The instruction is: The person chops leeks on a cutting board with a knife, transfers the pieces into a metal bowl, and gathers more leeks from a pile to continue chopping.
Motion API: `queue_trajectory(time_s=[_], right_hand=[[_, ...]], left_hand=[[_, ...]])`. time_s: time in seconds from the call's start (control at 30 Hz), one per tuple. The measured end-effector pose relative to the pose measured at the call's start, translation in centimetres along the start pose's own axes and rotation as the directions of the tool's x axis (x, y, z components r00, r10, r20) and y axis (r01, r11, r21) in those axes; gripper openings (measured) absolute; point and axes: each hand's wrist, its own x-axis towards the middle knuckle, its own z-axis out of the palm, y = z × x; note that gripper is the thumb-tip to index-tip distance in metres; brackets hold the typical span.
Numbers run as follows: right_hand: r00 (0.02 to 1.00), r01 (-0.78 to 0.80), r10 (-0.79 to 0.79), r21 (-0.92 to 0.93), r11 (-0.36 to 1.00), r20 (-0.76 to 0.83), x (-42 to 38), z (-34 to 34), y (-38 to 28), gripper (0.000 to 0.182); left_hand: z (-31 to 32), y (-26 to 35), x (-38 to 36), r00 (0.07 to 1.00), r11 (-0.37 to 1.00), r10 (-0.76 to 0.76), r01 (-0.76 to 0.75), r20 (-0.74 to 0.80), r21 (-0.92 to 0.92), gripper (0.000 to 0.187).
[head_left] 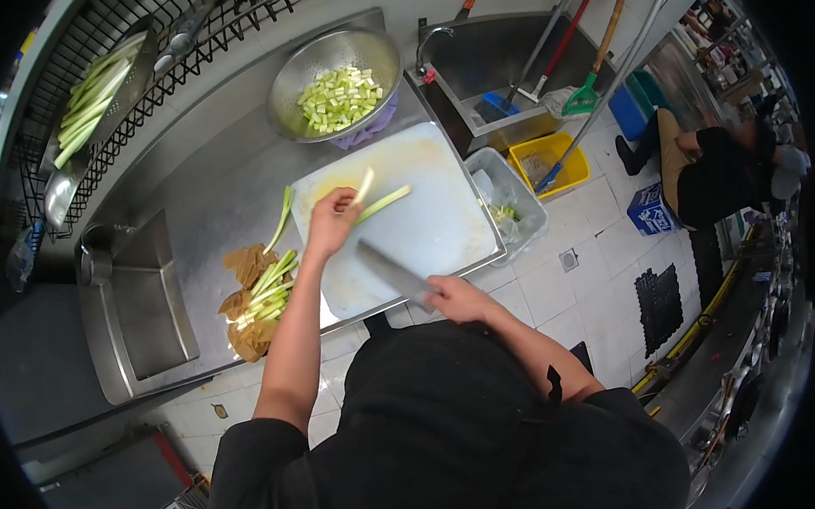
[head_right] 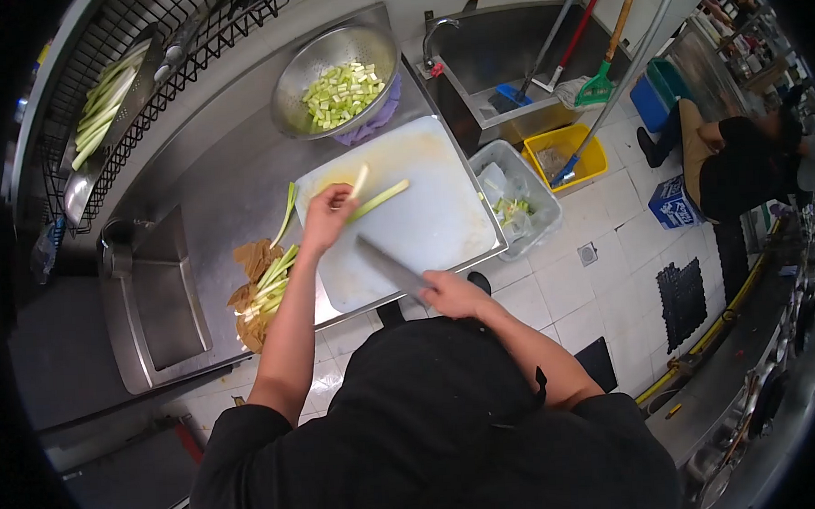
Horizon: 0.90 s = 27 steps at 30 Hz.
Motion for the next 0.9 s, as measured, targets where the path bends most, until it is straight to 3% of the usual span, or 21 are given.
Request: queue_trajectory(time_s=[0.03,0.1,0.13,0.17,0.2,0.27,0.43,0.5,0.53,0.6,0.7,0.77,0.9], right_hand=[[0.99,-0.084,0.092,0.075,0.994,-0.103,-0.6,-0.7,0.0,0.031],[0.905,-0.25,0.316,0.245,0.937,-0.285,-2.7,-2.8,-0.1,0.028],[0.844,-0.201,0.229,0.11,0.973,-0.486,-2.9,-3.2,2.5,0.026],[0.75,-0.177,0.111,-0.037,0.983,-0.652,-3.1,-3.5,4.9,0.024],[0.751,-0.182,0.113,-0.04,0.982,-0.651,-3.7,-4.3,5.2,0.024],[0.637,-0.224,0.112,-0.044,0.974,-0.762,-4.2,-6.5,4.3,0.021],[0.731,-0.177,0.041,-0.131,0.975,-0.682,-3.4,-6.3,1.2,0.021],[0.763,-0.164,0.018,-0.165,0.973,-0.647,-3.0,-5.5,0.3,0.021],[0.801,-0.173,0.014,-0.208,0.963,-0.599,-2.9,-5.2,-0.2,0.02],[0.857,-0.195,0.007,-0.311,0.93,-0.515,-2.7,-4.6,-0.9,0.017],[0.903,-0.209,0.038,-0.362,0.908,-0.427,-2.3,-3.7,-1.0,0.017],[0.917,-0.203,0.033,-0.393,0.897,-0.398,-2.1,-3.4,-1.2,0.016],[0.933,-0.206,0.036,-0.45,0.869,-0.359,-2.5,-3.8,-3.0,0.016]], left_hand=[[0.8,0.0,-0.2,1.0,1.0,0.005,-0.005,-0.001,-0.001,0.02],[2.5,0.1,-0.6,0.995,0.955,0.056,-0.076,0.078,0.288,0.025],[3.2,0.4,-0.8,0.996,0.956,0.054,-0.073,0.076,0.283,0.025],[3.9,0.8,-1.1,0.991,0.878,0.105,-0.134,0.086,0.46,0.029],[4.4,1.2,-1.3,0.982,0.762,0.154,-0.188,0.108,0.62,0.032],[4.8,2.3,-1.2,0.981,0.762,0.167,-0.194,0.102,0.618,0.034],[4.9,1.1,0.2,0.974,0.792,0.179,-0.228,0.142,0.566,0.039],[4.6,0.5,0.3,0.956,0.853,0.073,-0.208,0.285,0.479,0.039],[4.8,0.3,-0.3,0.955,0.854,0.072,-0.207,0.286,0.478,0.039],[5.2,-0.2,-2.7,0.929,0.828,0.165,-0.313,0.332,0.465,0.039],[6.5,0.6,-5.5,0.954,0.87,0.222,-0.287,0.201,0.402,0.035],[6.9,0.4,-5.6,0.951,0.867,0.212,-0.288,0.223,0.406,0.034],[7.6,0.3,-5.1,0.927,0.854,0.334,-0.375,0.172,0.362,0.033]])
